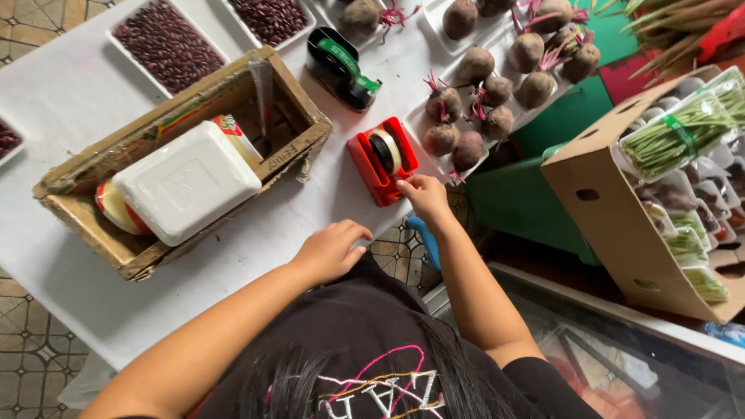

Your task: Wrapping trays of red beans with plastic film and sealing them using a dispenser

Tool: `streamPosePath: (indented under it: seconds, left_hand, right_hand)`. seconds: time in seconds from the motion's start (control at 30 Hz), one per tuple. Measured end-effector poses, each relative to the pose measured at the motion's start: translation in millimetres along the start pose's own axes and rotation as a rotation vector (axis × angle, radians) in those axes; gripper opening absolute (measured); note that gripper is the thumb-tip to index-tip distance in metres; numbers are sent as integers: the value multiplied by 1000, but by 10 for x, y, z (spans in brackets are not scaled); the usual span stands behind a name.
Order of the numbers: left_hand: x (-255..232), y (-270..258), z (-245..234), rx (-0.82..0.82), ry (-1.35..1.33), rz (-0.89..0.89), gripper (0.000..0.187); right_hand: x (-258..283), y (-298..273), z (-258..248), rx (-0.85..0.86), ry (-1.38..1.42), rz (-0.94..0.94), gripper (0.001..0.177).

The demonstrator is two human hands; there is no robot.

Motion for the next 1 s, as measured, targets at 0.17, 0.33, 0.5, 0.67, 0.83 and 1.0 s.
streamPosePath:
  seconds: [0.17,0.33,0.5,0.67,0.83,1.0]
  left_hand:
    - [484,486,891,22,-702,-430,28]
    - [503,799,1188,-136,-1337,-835,48]
    - [266,957,1188,-317,-1518,-878,36]
    - [98,1054,1196,-498,-1397,-937,39]
    - [162,1135,1223,-597,-1330,-1021,27]
    - [408,1272,1595,-717,-1305,-887,21]
  right_hand:
    - [-214,-271,-238,-96,-26,-102,20]
    - [-817,-1108,-569,71,191,-72,19]
    - [-1197,-1353,-717,96,272,163,15]
    - [-1516,-1208,-698,105,295,151,13]
    - [-1716,-1145,-696,154,208,152,16]
    - [-1727,-1059,-697,225,71,156,18]
Point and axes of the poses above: each hand's wrist, its own y-axis towards the middle knuckle, its own z-axis out of the palm, x = y × z, the point moved 3 cm from there along y, towards the middle knuckle, and after that the axes turned 11 degrees about z, right-handed, at the moved point
